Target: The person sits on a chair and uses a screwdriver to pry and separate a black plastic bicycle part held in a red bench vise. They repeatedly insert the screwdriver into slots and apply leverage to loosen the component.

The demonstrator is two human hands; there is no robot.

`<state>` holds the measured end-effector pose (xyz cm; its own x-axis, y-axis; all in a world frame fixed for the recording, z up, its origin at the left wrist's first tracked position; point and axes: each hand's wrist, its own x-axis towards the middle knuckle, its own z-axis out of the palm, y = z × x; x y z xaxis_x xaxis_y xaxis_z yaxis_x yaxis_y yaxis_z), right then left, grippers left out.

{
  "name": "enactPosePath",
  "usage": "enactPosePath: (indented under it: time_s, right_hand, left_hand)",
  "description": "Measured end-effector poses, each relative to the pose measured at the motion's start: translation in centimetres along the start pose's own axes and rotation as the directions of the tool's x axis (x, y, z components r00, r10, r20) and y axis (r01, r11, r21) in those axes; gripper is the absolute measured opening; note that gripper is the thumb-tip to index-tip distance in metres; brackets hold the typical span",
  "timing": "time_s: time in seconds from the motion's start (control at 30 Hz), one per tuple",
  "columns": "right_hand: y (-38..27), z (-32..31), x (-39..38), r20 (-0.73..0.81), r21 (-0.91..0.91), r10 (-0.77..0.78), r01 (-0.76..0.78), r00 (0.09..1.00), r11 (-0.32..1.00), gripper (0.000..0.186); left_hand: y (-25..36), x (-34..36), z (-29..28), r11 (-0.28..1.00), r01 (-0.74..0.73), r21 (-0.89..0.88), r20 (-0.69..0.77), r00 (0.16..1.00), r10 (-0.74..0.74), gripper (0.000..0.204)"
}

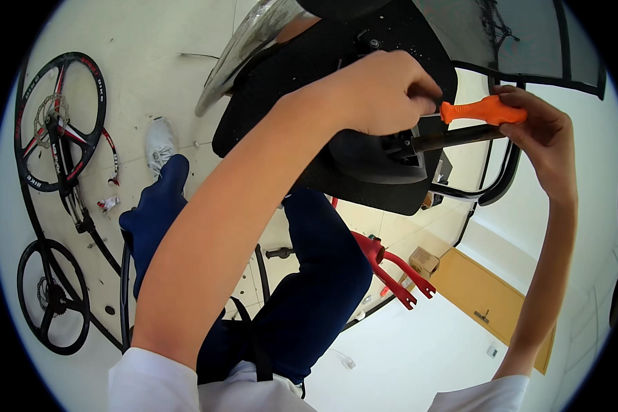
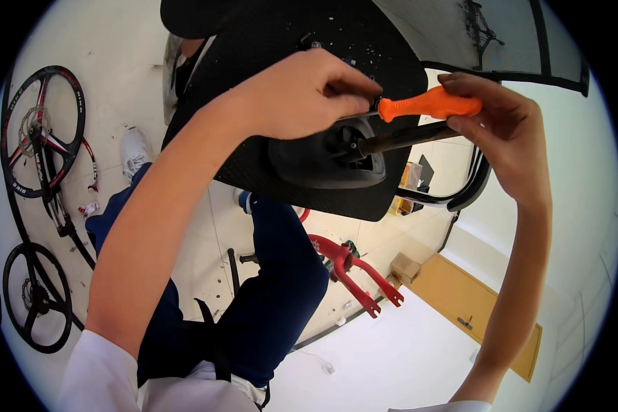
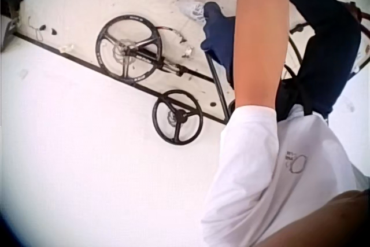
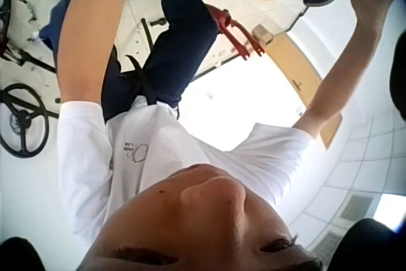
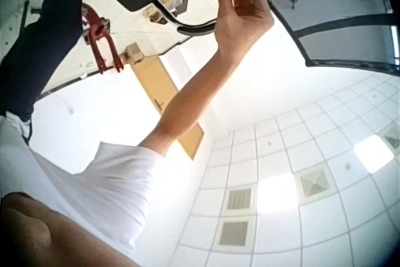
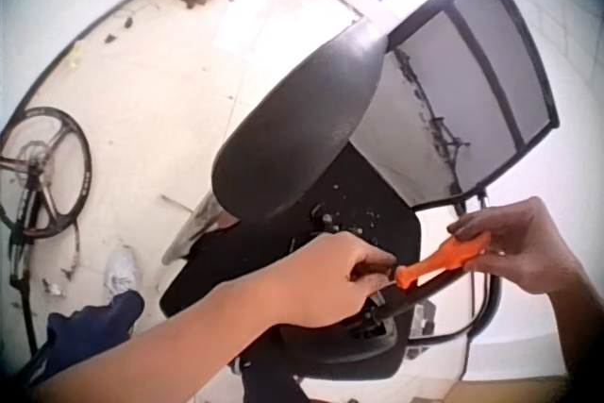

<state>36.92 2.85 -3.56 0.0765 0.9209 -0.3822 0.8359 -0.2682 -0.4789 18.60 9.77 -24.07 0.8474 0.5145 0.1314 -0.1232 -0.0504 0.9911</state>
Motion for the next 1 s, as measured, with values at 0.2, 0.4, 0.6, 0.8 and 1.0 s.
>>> enactPosePath:
  time_s: [0.2, 0.4, 0.6, 0.8, 1.0]
  right_hand:
    - [-0.6, -0.5, 2.4, 0.093, -0.110, -0.138, 0.147, 0.986, 0.983, 0.034]
    - [-0.6, -0.2, 3.5, 0.101, -0.238, -0.104, 0.126, 0.989, 0.963, 0.032]
    - [1.1, 0.4, 4.3, 0.003, -0.174, 0.096, -0.094, 0.995, 0.980, 0.042]
    - [0.9, 1.1, 4.0, -0.022, -0.563, 0.068, -0.068, 0.997, 0.824, 0.043]
    - [3.4, 0.4, 3.2, -0.022, -0.510, -0.028, 0.013, 0.999, 0.860, 0.042]
  left_hand:
    - [-1.0, 0.1, 0.7, 0.999, 0.036, 0.028, 0.015, 0.999, -0.037, 0.025]
    - [-0.4, 0.4, 0.2, 0.998, 0.038, 0.044, -0.025, 0.999, -0.037, 0.023]
    - [-1.4, 1.1, 0.7, 0.999, -0.001, 0.037, -0.100, 0.995, 0.005, 0.024]
    - [-1.5, 1.2, 1.1, 0.998, 0.040, 0.049, -0.137, 0.990, -0.033, 0.026]
    - [-1.0, -0.2, 0.9, 0.958, 0.157, 0.241, -0.274, 0.958, -0.088, 0.036]
